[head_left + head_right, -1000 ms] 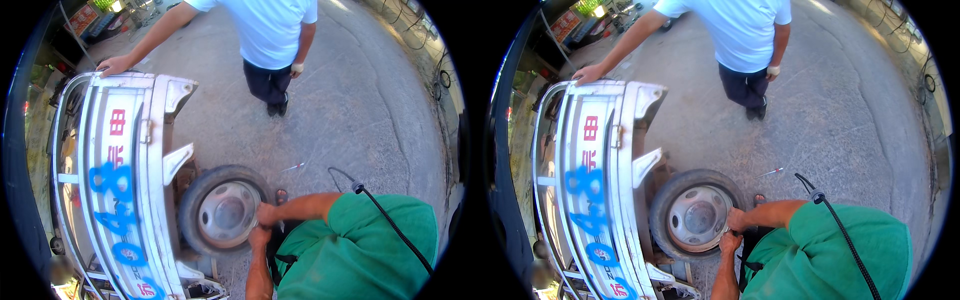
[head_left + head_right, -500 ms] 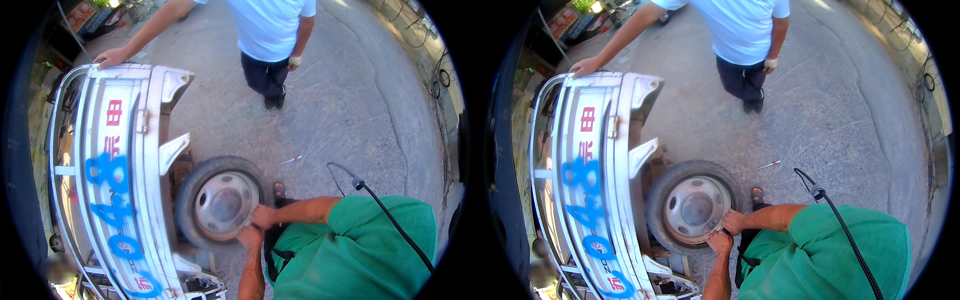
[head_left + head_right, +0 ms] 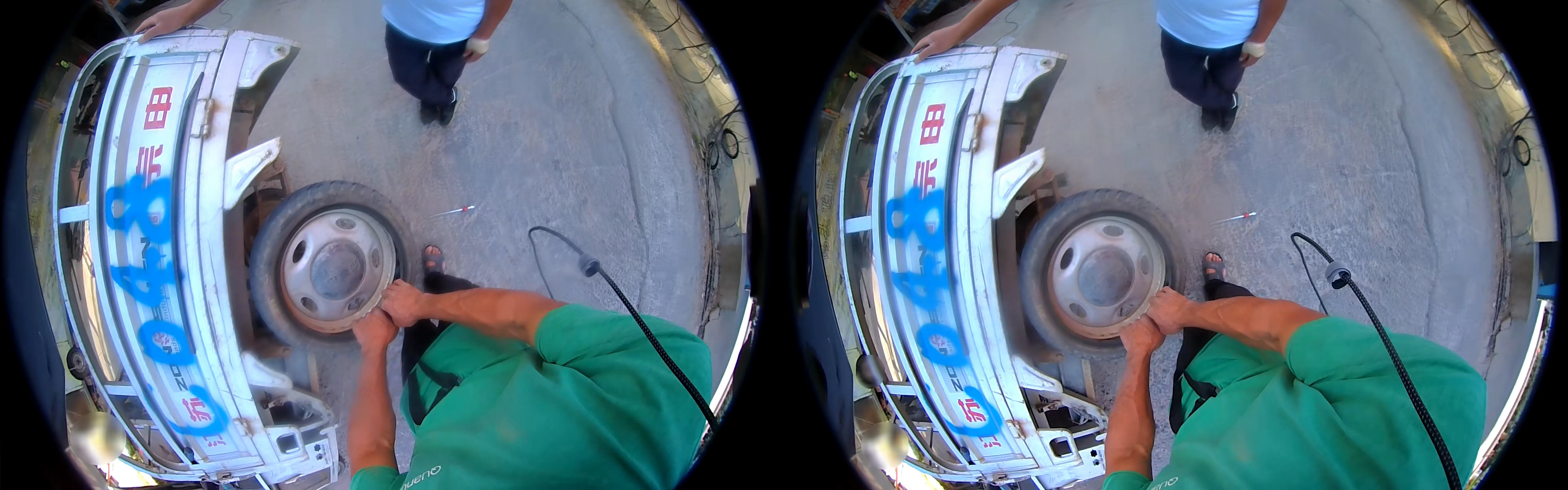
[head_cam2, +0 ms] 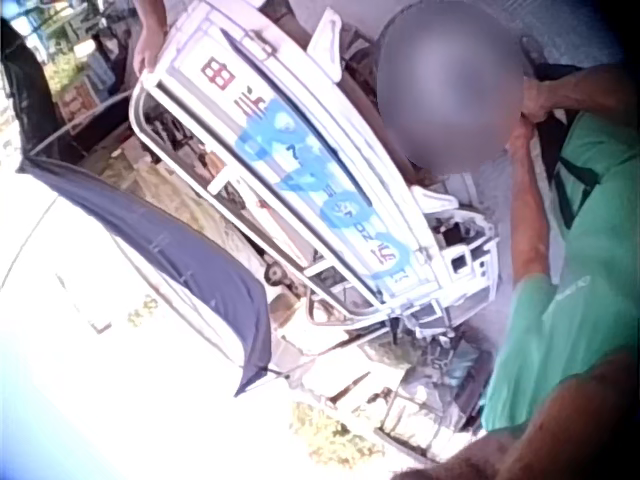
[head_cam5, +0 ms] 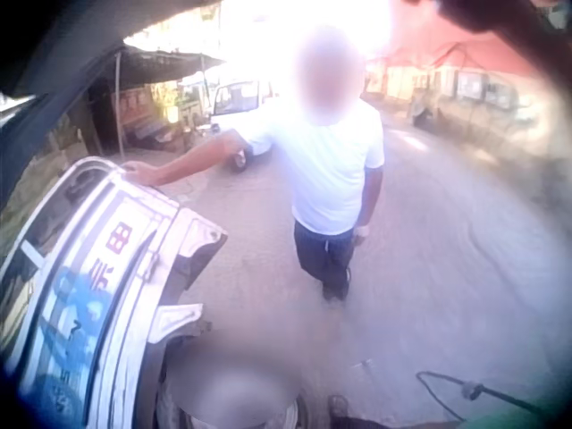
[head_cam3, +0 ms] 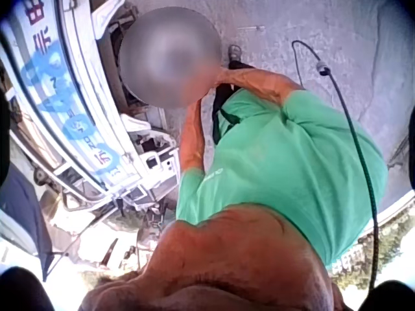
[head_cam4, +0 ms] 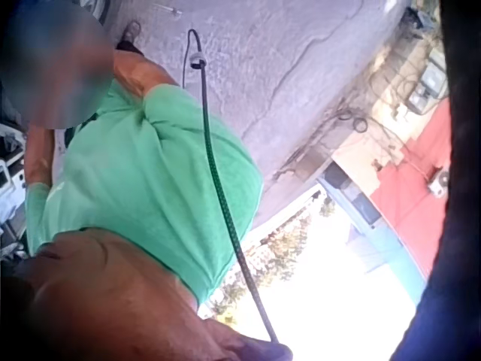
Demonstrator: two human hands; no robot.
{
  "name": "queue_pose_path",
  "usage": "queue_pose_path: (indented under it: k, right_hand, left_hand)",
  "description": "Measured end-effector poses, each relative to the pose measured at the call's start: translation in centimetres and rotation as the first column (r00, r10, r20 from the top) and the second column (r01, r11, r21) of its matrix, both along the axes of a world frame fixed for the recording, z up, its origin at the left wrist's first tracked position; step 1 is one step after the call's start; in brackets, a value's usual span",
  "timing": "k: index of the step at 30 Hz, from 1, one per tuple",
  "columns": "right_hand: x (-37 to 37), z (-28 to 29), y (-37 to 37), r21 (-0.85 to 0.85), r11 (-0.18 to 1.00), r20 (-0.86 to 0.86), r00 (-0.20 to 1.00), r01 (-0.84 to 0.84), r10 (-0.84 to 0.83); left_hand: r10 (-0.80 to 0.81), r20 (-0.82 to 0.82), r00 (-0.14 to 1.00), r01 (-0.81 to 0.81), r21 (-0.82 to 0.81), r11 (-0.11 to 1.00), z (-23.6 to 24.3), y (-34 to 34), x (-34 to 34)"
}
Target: The person uses a metal tool to pry the tire bead away from the rim of a small white utility vehicle. They repeatedly insert the tool between the tire and the rim, working around the circumference to loosen the tire. Another person stands nearby observing the process.
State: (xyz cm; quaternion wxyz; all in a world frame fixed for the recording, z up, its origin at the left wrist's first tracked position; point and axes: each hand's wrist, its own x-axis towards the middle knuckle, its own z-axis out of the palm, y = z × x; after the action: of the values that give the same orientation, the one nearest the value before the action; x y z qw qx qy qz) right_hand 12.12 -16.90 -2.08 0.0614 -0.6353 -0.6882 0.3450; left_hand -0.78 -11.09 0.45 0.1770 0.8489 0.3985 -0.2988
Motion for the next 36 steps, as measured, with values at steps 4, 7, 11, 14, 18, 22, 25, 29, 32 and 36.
queue_pose_path:
  k: [4, 7, 11, 14, 18, 22, 25, 29, 32, 36]
  right_hand:
    - [-0.6, -1.4, -0.2, 0.012, 1.000, -0.023, 1.000, 0.011, -0.011]
    - [-1.0, -1.3, 0.0, 0.003, 1.000, -0.052, 0.999, -0.002, 0.002]
    - [-1.0, -0.8, -0.6, 0.065, 0.997, -0.123, 0.991, -0.038, 0.046]
    - [-0.4, -1.1, -0.3, 0.022, 0.995, -0.169, 0.980, -0.102, 0.105]
    - [0.9, -0.6, 0.6, -0.017, 0.990, -0.238, 0.962, -0.141, 0.132]
    - [1.4, -2.3, 1.0, 0.180, 0.980, -0.226, 0.966, -0.088, 0.128]
    - [1.1, -2.5, 1.4, 0.097, 0.993, -0.243, 0.966, -0.065, 0.087]
    - [1.0, -2.6, 3.2, -0.106, 0.982, -0.193, 0.972, -0.158, 0.135]
    - [0.2, -1.8, 4.2, -0.256, 0.931, -0.110, 0.964, -0.262, 0.241]
    - [-0.7, -0.8, 4.2, -0.320, 0.925, -0.078, 0.979, -0.202, 0.187]
  left_hand:
    - [-0.018, -0.028, 0.999, 0.017, -0.009, 1.000, 0.1, 0.3, -0.3]
    - [0.007, -0.080, 0.997, -0.009, -0.031, 0.999, 0.4, 0.9, -0.5]
    - [0.023, -0.045, 0.999, -0.026, -0.061, 0.998, 1.2, 1.2, -1.4]
    - [0.065, -0.041, 0.997, -0.068, -0.083, 0.994, 0.4, 0.9, -1.6]
    - [0.072, 0.005, 0.997, -0.071, -0.024, 0.997, -0.1, 0.5, -1.6]
    - [0.045, 0.059, 0.997, -0.046, 0.025, 0.999, 0.7, 1.1, -1.0]
    - [0.093, -0.053, 0.994, -0.096, -0.059, 0.994, -0.3, 1.5, -1.2]
    - [0.079, -0.100, 0.992, -0.089, -0.101, 0.991, 1.6, 2.2, -0.5]
    - [0.095, -0.088, 0.992, -0.105, -0.123, 0.987, 3.0, 2.4, -0.2]
    - [0.131, -0.094, 0.987, -0.144, -0.137, 0.980, 2.6, 2.6, -0.8]
